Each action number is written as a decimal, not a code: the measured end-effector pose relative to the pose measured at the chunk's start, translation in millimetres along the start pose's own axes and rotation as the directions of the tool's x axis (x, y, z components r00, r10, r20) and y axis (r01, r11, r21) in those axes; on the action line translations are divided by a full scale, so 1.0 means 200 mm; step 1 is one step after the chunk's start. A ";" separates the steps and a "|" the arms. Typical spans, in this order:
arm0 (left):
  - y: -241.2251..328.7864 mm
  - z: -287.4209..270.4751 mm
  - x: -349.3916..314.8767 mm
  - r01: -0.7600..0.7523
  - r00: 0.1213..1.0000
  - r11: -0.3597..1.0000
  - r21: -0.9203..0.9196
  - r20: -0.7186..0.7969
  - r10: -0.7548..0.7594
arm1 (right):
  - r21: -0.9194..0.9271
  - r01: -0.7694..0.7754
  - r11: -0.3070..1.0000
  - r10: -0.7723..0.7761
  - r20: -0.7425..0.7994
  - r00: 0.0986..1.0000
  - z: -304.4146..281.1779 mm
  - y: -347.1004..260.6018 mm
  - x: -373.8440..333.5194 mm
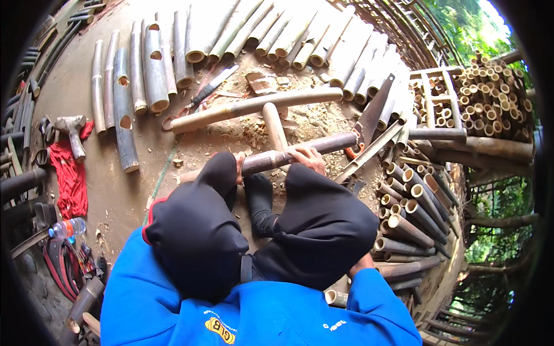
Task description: The person carves notches into bamboo poles with a knife and fits the sections together to assemble a wooden frame on the ground.
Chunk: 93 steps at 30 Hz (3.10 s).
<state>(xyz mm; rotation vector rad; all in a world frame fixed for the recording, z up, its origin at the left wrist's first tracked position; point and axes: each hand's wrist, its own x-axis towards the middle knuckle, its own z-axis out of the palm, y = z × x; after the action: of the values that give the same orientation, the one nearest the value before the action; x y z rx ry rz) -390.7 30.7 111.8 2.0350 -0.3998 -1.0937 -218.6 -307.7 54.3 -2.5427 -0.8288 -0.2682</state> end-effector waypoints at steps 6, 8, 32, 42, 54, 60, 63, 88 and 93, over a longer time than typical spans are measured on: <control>-0.04 0.11 -0.08 0.000 0.996 0.997 -0.083 0.089 0.008 | -0.006 0.116 0.993 -0.107 0.329 0.938 0.10 0.16 0.02; -0.05 0.11 -0.10 0.000 0.994 0.995 -0.101 0.111 0.011 | -0.005 0.089 0.996 -0.082 0.338 0.938 0.14 0.21 -0.01; -0.08 0.02 -0.08 0.012 1.000 0.999 -0.046 0.029 -0.011 | 0.854 -0.296 0.427 0.425 0.099 0.900 0.00 0.34 0.69; -0.11 -0.29 0.51 0.064 0.987 0.965 0.255 -0.158 -0.023 | -0.156 -0.267 0.951 0.285 0.104 0.953 -0.41 0.54 0.28; 0.04 -1.06 0.55 0.248 0.679 0.591 0.768 -0.572 0.459 | -0.089 -0.014 0.996 0.043 0.343 0.938 -0.41 0.30 0.26; 0.17 -1.52 0.53 0.339 -0.013 0.758 0.557 -0.803 0.596 | -0.121 -0.187 0.975 0.200 0.104 0.974 -0.33 0.37 0.89; 0.17 -1.37 0.60 0.077 0.115 0.897 0.435 -0.898 0.426 | -0.103 -0.294 0.950 0.298 0.032 0.954 -0.32 0.48 1.12; -1.28 -0.92 -0.14 -0.125 -0.119 0.725 -0.677 -0.715 -0.689 | -0.111 -0.350 0.930 0.361 0.104 0.927 0.45 0.41 0.89; -0.94 -1.19 -0.12 -0.037 -0.424 0.942 -0.335 -0.848 -0.318 | -0.314 -0.399 0.861 0.468 0.183 0.865 0.50 0.25 0.51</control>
<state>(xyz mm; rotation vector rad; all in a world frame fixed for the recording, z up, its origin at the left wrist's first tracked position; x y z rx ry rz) -228.3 282.6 61.3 1.9530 1.0125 0.9569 -103.5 -244.7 -19.0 -2.9751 -0.2822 0.1065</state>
